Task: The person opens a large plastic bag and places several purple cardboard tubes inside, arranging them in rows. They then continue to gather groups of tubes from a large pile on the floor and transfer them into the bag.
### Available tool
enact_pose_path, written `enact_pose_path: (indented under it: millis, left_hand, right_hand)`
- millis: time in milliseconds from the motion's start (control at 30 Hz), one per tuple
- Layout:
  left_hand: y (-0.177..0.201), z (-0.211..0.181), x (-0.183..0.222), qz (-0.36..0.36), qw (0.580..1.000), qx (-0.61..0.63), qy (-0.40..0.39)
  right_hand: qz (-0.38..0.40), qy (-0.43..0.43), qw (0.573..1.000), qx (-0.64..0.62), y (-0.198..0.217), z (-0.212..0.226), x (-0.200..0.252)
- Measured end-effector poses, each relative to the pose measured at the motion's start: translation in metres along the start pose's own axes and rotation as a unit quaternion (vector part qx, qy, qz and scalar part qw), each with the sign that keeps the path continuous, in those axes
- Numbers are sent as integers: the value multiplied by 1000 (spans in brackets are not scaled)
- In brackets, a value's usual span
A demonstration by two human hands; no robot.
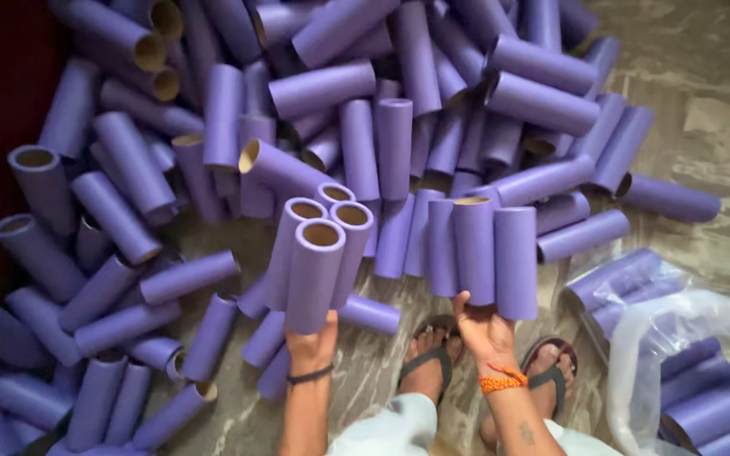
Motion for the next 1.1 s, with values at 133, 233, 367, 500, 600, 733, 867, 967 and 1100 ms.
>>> enact_pose_path:
  millis: [133, 233, 367, 500, 600, 733, 867, 967, 1100]
  left_hand:
    - [-71, 6, -41, -54, 886, 447, 110]
    - [-89, -6, -62, -108, 649, 722, 214]
    - [-82, -34, -108, -149, 597, 775, 146]
    - [-108, -34, -136, -184, 551, 786, 211]
    - [-104, -55, -157, -219, 602, 753, 150]
    - [-57, -53, -125, -210, 652, 695, 218]
    - [-8, -59, -112, -120, 592, 770, 206]
    - [40, -76, -114, -35, 649, 733, 199]
    - [110, -112, -117, 97, 790, 593, 122]
  right_hand:
    - [27, -10, 998, -59, -7, 1, -67]
    - [0, -16, 999, -49, -23, -5, -96]
    - [54, 133, 980, 135, -33, 1, -44]
    - [-44, 260, 860, 436, 35, -16, -1]
    - [130, 322, 785, 513, 45, -33, -33]
    - [367, 221, 900, 77, 25, -53, -74]
    - [60, 270, 913, 299, 9, 16, -116]
    - [-20, 248, 858, 449, -20, 119, -102]
    - [16, 262, 797, 544, -106, 223, 19]
Point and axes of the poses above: each hand's wrist, its own x-axis away from the middle knuckle, its own y-axis out of the back of the hand, z = x × y, the point moved 5 cm from there along -x, towards the middle knuckle
